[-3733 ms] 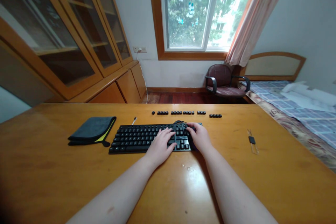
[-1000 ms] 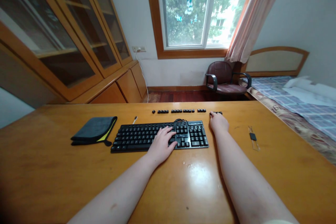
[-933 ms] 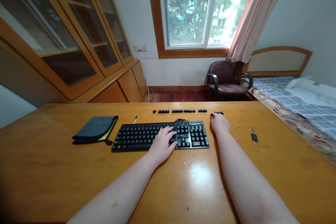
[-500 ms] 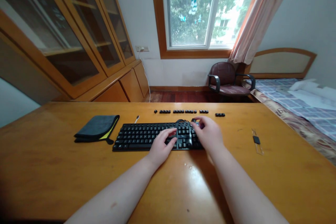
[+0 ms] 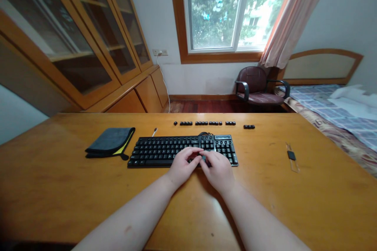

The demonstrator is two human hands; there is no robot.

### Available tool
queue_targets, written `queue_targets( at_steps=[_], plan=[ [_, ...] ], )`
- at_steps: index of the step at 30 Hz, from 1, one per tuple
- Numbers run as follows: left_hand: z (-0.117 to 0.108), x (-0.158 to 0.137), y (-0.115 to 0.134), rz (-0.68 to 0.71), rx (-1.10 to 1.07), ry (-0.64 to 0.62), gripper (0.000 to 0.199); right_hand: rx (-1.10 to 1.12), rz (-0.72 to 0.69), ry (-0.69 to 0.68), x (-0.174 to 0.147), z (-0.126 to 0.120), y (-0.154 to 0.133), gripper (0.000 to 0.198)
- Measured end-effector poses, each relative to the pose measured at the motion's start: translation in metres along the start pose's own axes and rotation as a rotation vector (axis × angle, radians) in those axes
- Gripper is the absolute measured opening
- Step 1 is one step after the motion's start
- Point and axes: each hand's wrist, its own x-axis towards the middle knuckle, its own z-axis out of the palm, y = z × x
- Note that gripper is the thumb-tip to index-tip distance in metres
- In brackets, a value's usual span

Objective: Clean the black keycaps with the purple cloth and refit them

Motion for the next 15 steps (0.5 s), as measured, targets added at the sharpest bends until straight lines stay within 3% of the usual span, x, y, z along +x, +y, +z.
queue_targets(
  at_steps=[4,7,12,15],
  plan=[
    [0.006,0.003,-0.006,-0.136,-0.284,0.075,0.019,0.146,0.06,-0.011,0.001,-0.005,-0.004,0.021],
    [0.007,0.006,-0.009,-0.228,-0.454,0.12,0.02,0.338,0.175,0.072,0.003,-0.005,-0.002,0.028],
    [0.005,0.008,-0.01,-0.286,-0.478,0.158,0.027,0.463,0.342,0.23,0.004,0.005,0.008,0.026],
    [0.005,0.008,-0.009,-0.247,-0.456,0.161,0.028,0.58,0.448,0.241,0.004,0.01,0.01,0.027]
  ],
)
